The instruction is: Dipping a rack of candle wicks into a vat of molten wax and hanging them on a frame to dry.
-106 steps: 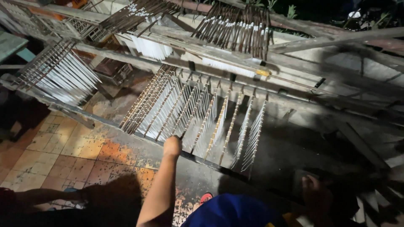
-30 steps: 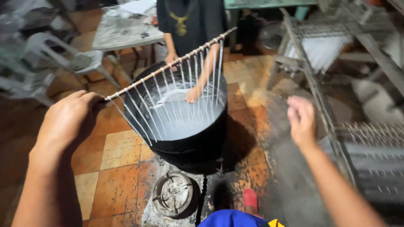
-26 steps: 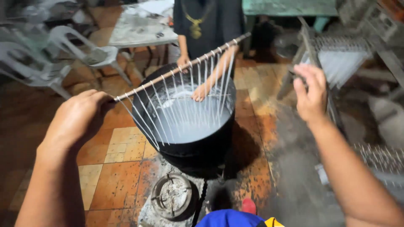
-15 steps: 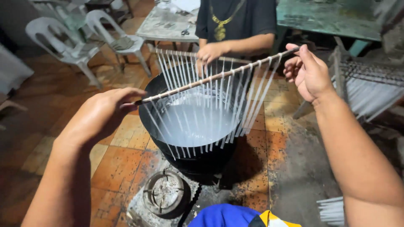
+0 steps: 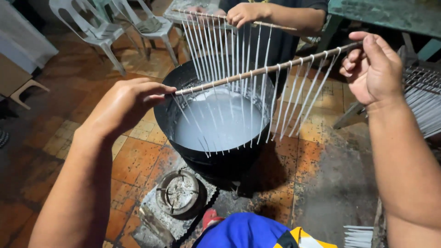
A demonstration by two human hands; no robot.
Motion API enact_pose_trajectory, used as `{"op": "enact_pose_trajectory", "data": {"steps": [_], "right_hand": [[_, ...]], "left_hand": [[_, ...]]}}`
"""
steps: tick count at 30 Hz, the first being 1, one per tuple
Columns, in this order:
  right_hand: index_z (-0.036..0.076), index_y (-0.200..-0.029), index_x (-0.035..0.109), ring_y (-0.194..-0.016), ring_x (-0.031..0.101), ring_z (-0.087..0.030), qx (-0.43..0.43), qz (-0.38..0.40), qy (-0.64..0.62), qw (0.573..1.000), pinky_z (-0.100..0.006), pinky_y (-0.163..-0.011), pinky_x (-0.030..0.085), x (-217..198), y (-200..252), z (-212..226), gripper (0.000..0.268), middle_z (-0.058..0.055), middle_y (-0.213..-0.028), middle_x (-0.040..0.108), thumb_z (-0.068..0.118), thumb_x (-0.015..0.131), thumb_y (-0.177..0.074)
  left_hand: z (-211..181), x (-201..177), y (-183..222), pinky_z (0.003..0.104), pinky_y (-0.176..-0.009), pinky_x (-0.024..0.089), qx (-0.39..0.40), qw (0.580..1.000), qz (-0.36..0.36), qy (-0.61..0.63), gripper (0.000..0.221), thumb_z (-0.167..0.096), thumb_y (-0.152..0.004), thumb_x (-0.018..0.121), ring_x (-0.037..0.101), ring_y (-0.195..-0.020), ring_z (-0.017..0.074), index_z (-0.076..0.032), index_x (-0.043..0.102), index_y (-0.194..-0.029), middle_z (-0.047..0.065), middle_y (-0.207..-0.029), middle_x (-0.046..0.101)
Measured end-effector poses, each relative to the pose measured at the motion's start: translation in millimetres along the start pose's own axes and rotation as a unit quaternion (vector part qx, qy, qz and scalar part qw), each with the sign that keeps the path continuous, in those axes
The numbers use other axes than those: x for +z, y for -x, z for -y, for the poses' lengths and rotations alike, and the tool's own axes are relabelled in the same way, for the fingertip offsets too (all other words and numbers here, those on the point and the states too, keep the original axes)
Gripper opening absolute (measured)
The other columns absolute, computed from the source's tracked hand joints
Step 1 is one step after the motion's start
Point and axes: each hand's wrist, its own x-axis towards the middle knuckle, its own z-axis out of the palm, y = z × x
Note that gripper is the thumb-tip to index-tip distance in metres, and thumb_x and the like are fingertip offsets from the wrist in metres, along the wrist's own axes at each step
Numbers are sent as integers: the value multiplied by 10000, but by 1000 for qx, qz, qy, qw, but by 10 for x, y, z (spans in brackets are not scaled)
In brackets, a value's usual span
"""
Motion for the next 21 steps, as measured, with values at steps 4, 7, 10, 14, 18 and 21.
{"op": "enact_pose_trajectory", "data": {"steps": [4,7,10,14,18,21], "right_hand": [[116,-1168,653,-681,490,-121,13,0,-2,1000,-232,-609,390,35,-191,-105,227,-1,-779,494,303,545,-1097],[109,-1097,619,-667,506,-130,14,1,-25,1000,-247,-601,409,55,-366,-246,158,-19,-776,524,261,578,-1091],[113,-1053,638,-648,507,-137,8,-19,-26,999,-247,-591,403,182,-519,-323,182,-23,-754,525,285,585,-1079],[109,-1045,645,-655,518,-142,4,-32,-33,999,-241,-598,404,392,-642,-392,180,-34,-750,535,281,597,-1070],[101,-1034,646,-673,514,-133,0,-41,-28,999,-229,-605,405,647,-677,-464,185,-33,-754,540,269,578,-1074],[92,-1053,642,-681,535,-144,-4,-45,-28,999,-241,-616,421,768,-741,-644,184,-46,-751,558,261,574,-1077]], "left_hand": [[184,-13,-131,343,-814,573,50,998,-36,9,295,-64,-932,761,737,-918,204,-116,771,-1222,70,-1089,774],[310,-40,-214,299,-771,558,25,999,-33,21,328,-80,-927,770,703,-850,161,-131,773,-1251,35,-995,751],[414,-110,-340,296,-910,611,32,997,-44,58,320,7,-912,761,737,-963,187,-62,761,-1225,85,-1047,754],[633,-283,-508,338,-837,560,9,999,-33,-31,467,-75,-858,826,715,-923,208,-99,744,-1317,100,-1088,766],[683,-339,-718,439,-685,486,67,982,-115,-135,423,-197,-962,848,628,-834,317,-90,756,-1361,123,-1012,593],[647,-186,-983,468,-679,546,76,982,-110,-135,309,-168,-961,830,686,-856,330,-87,795,-1257,116,-1029,671]]}}
